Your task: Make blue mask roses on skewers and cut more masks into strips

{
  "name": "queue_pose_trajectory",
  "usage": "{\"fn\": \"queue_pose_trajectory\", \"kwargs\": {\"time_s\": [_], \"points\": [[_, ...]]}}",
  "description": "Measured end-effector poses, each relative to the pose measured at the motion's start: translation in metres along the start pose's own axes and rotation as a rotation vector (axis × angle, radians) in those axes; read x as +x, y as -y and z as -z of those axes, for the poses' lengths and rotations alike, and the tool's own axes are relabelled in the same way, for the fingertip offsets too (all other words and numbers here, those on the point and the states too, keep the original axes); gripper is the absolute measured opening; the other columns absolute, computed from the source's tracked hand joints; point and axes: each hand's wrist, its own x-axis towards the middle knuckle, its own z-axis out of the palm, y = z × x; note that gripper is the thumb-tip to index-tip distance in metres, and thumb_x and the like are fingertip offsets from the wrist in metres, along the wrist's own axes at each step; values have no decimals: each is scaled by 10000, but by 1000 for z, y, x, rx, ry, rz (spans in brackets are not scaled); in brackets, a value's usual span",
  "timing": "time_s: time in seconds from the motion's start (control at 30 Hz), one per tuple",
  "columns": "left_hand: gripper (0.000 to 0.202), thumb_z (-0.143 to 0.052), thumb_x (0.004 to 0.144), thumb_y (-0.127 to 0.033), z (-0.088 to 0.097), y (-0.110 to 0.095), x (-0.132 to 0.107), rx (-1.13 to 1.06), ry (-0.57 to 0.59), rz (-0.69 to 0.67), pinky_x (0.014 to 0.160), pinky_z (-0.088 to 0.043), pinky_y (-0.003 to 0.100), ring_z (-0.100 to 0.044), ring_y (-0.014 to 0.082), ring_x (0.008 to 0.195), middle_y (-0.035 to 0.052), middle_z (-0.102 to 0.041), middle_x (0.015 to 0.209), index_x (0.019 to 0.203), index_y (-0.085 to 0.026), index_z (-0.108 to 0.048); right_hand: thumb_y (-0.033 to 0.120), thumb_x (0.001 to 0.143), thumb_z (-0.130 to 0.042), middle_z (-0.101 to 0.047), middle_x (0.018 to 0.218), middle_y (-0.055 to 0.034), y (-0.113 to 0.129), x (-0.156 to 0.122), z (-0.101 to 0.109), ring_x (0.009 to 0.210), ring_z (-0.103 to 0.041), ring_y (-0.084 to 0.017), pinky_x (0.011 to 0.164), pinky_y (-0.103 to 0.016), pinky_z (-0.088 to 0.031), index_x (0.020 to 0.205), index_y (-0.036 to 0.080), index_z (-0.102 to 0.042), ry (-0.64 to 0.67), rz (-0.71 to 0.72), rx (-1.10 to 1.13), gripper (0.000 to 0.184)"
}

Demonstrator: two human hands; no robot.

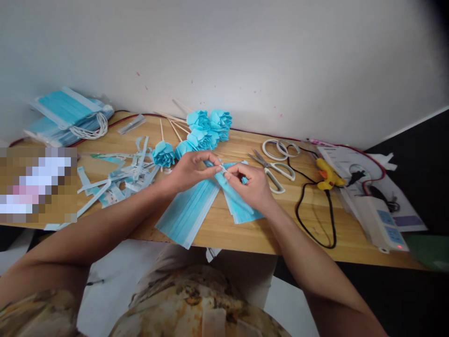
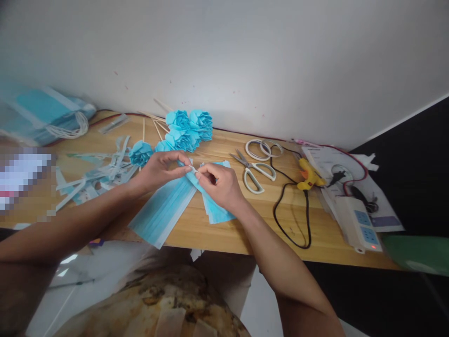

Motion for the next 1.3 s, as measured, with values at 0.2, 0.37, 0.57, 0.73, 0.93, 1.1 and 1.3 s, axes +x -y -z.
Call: {"fn": "queue_pose_trajectory", "kwargs": {"time_s": [0.2, 0.37, 0.57, 0.73, 0.93, 1.1, 1.3], "points": [[206, -757, 830, -395, -2, 1, -2, -3, 30, 17, 826, -526, 319, -679, 182, 837, 47, -756, 860, 801, -195, -716, 271, 884, -602, -576, 612, 30, -1, -1, -3, 559, -473, -116, 589, -278, -389, 700, 224, -624, 4, 25, 13, 191], [208, -769, 828, -389, -2, 2, -1, -2, 61, 12, 778, -516, 305, -671, 180, 825, 52, -746, 852, 809, -187, -719, 280, 887, -595, -592, 628, 22, 0, -1, -4, 573, -484, -121, 604, -283, -397, 711, 220, -633, 2, 18, 15, 189], [253, -765, 848, -421, 1, 2, 0, -6, 43, -4, 750, -507, 293, -670, 170, 798, 47, -752, 856, 812, -176, -715, 290, 889, -606, -593, 614, 26, 0, 0, -3, 571, -484, -116, 580, -268, -383, 730, 215, -645, -7, 2, 39, 180], [274, -785, 837, -439, 3, 9, 3, -26, 18, -27, 768, -511, 290, -671, 164, 804, 46, -756, 849, 812, -173, -725, 292, 883, -623, -575, 587, 36, -2, 1, -2, 548, -464, -104, 551, -255, -360, 719, 208, -639, 0, -6, 55, 186], [300, -808, 815, -467, 3, 7, 3, -33, 11, -5, 775, -519, 297, -671, 168, 799, 45, -753, 830, 799, -177, -738, 366, 897, -638, -573, 606, 35, -4, 1, -2, 558, -463, -108, 564, -257, -377, 804, 207, -696, 28, -60, 105, 194], [301, -843, 780, -461, 3, 10, 2, -122, 57, 44, 763, -516, 286, -666, 159, 799, 40, -757, 872, 875, -182, -778, 361, 909, -614, -587, 628, 28, -2, 0, -1, 576, -475, -111, 571, -257, -377, 778, 204, -674, 18, -56, 102, 214], [298, -842, 770, -460, 0, 13, 1, -162, 67, 105, 706, -480, 272, -632, 147, 775, 29, -724, 833, 832, -181, -758, 327, 903, -611, -576, 626, 30, 1, -1, -2, 567, -465, -103, 545, -251, -350, 738, 202, -638, 8, -25, 120, 209]]}}
